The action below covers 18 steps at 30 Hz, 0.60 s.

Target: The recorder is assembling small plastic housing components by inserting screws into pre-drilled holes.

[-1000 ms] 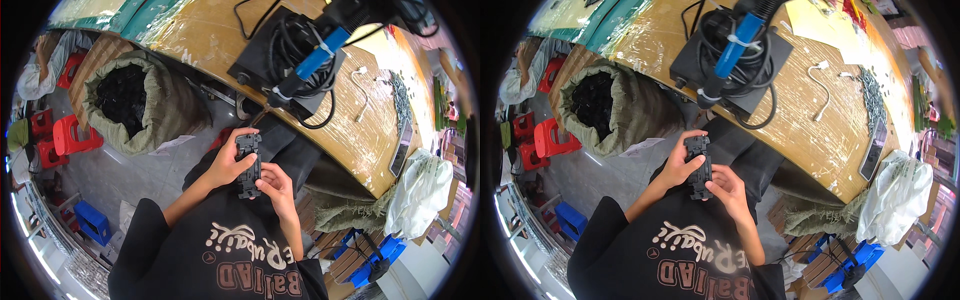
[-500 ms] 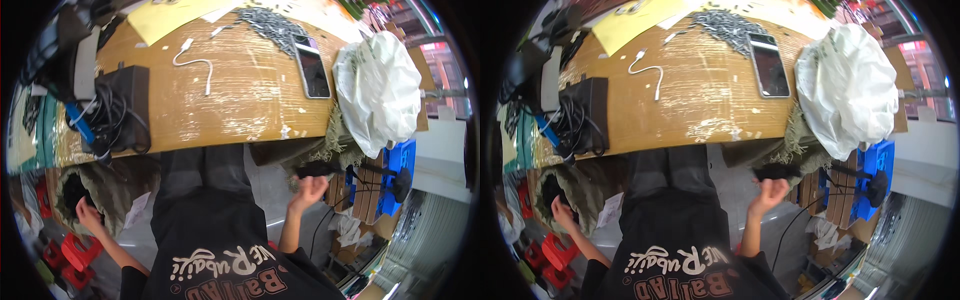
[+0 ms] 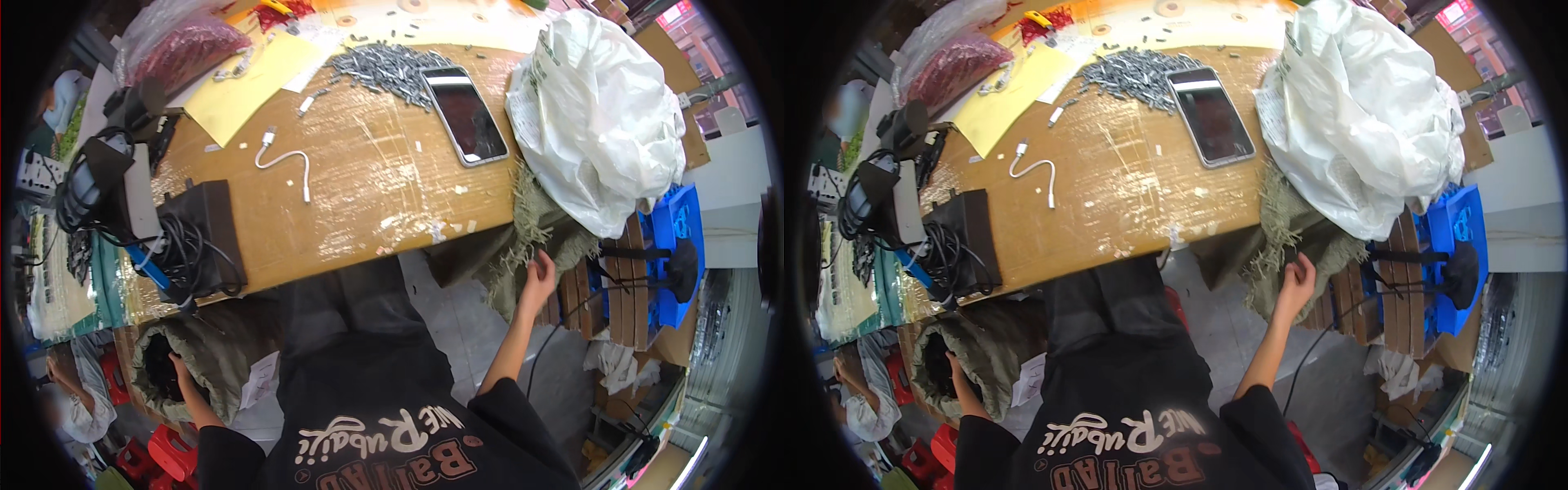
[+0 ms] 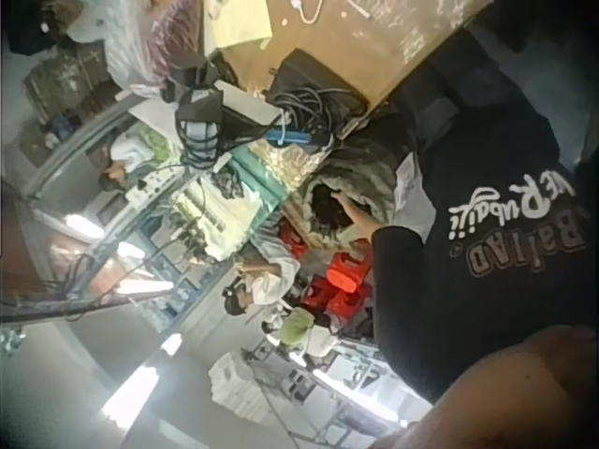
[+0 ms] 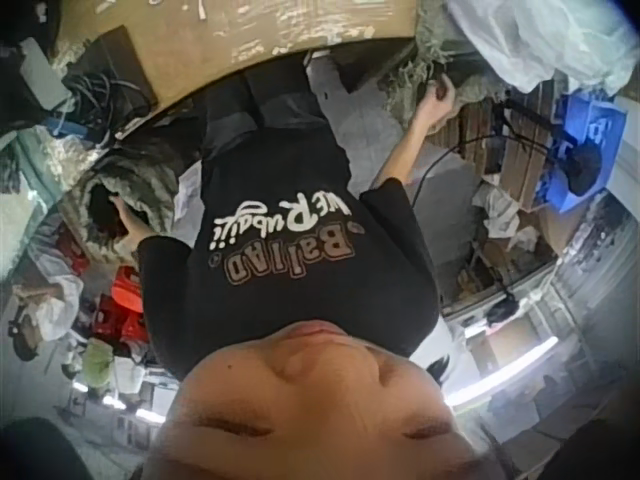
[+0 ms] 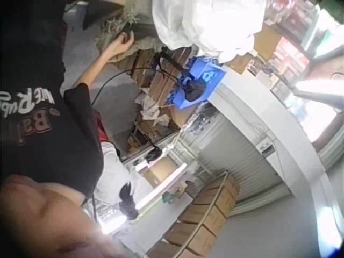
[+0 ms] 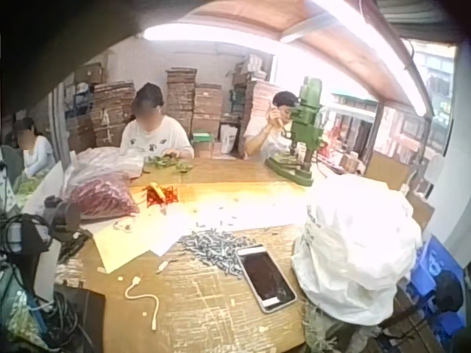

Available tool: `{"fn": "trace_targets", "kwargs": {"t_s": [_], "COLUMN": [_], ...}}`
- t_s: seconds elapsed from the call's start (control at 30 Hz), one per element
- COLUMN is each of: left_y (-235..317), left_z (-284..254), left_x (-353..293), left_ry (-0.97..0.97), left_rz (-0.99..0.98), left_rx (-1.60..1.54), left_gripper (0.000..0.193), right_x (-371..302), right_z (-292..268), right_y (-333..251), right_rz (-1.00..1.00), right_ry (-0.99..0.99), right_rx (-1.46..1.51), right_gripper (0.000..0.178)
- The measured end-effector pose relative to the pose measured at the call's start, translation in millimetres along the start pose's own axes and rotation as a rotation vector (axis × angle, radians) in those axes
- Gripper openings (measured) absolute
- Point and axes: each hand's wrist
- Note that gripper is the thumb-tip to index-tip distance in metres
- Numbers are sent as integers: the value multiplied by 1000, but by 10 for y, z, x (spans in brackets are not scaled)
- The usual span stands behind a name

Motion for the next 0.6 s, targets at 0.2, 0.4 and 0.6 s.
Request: {"fn": "trace_targets", "kwargs": {"t_s": [0.2, 0.4, 0.6], "left_y": [159, 403, 329], "left_z": [112, 259, 251], "left_x": [-146, -367, -498], "left_ry": [68, 134, 317], "left_rz": [-73, -159, -185], "left_rx": [163, 233, 98], "left_gripper": [49, 53, 52], "right_x": [-717, -793, -609], "right_z": [429, 1026, 1937], "right_y": [-1029, -1715, -2172], "right_rz": [-277, -671, -791], "right_ry": [40, -339, -617], "right_rx": [176, 2, -111], "right_gripper": [22, 18, 20]}}
Point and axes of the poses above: each hand's wrist, its own x-axis towards the middle knuckle, its own z-axis out of the palm, y = z × x, and after that the axes turned 7 degrees about z, right-handed
